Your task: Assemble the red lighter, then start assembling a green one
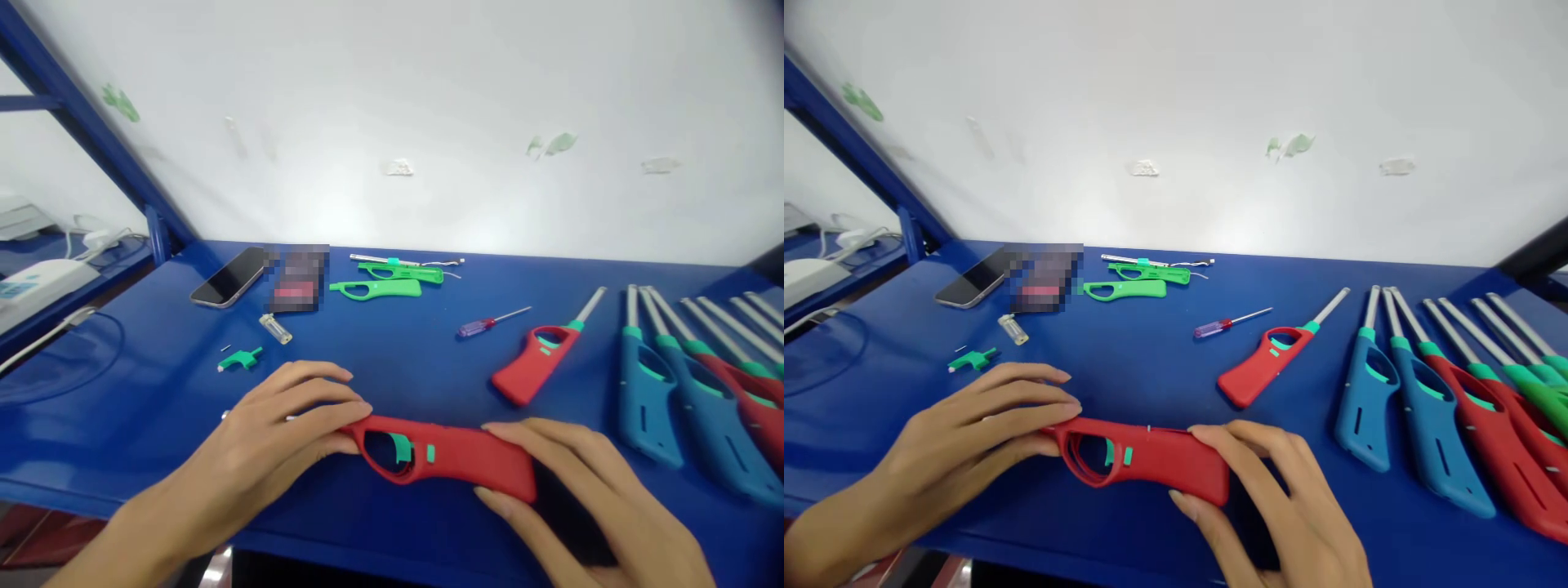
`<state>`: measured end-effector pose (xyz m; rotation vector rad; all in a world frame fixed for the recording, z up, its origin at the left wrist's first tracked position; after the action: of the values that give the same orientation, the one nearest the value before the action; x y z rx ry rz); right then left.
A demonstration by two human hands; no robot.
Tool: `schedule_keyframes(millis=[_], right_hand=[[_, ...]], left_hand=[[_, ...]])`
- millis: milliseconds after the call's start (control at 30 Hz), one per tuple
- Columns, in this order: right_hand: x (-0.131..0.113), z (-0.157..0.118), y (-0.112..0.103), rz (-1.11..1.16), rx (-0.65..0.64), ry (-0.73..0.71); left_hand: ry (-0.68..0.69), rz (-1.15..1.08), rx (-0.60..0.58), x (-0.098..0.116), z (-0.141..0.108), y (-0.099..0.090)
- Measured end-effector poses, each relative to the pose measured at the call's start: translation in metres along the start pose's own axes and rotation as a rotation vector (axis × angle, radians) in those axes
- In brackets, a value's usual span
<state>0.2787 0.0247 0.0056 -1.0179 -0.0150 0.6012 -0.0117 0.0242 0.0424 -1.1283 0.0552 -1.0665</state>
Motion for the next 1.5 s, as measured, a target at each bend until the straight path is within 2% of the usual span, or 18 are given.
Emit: schedule_keyframes(millis=[67,167,300,567,867,1267,1500], right_hand=[[-0.001,0.003,0.002,-0.013,0.002,-0.057],[-0.003,0.002,0.006,-0.039,-0.02,-0.037],[-0.007,-0.005,0.01,-0.091,-0.06,-0.022],[-0.006,-0.004,0.008,-0.136,-0.046,-0.026],[-0.005,-0.006,0.01,-0.134,-0.093,0.02],[-0.002,-0.004,0.01,-0.09,-0.079,0.04],[-0.003,-0.004,0.01,-0.091,-0.113,0.043]], left_hand=[[-0.037,0.012,-0.02,-0.003,-0.012,0.008],[-0.051,0.009,-0.017,-0.007,-0.019,0.013],[-0.047,0.009,-0.003,-0.006,-0.014,0.012],[-0.096,0.057,-0.085,-0.006,-0.016,0.017],[-0.131,0.033,-0.106,-0.004,-0.017,0.016],[-0.168,0.008,-0.046,-0.005,-0.018,0.016],[-0.236,-0.063,0.004,-0.011,-0.022,0.015]])
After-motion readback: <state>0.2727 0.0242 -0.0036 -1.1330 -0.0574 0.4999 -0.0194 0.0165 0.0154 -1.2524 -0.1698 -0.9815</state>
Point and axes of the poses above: each hand's wrist, its own z-axis towards the middle knuckle, its own y-axis out of the palm, x = y × z, the point moved 4 cm from there along z, towards the middle knuckle, and after that the axes turned 13 degrees about -z, right-handed, at the moved point
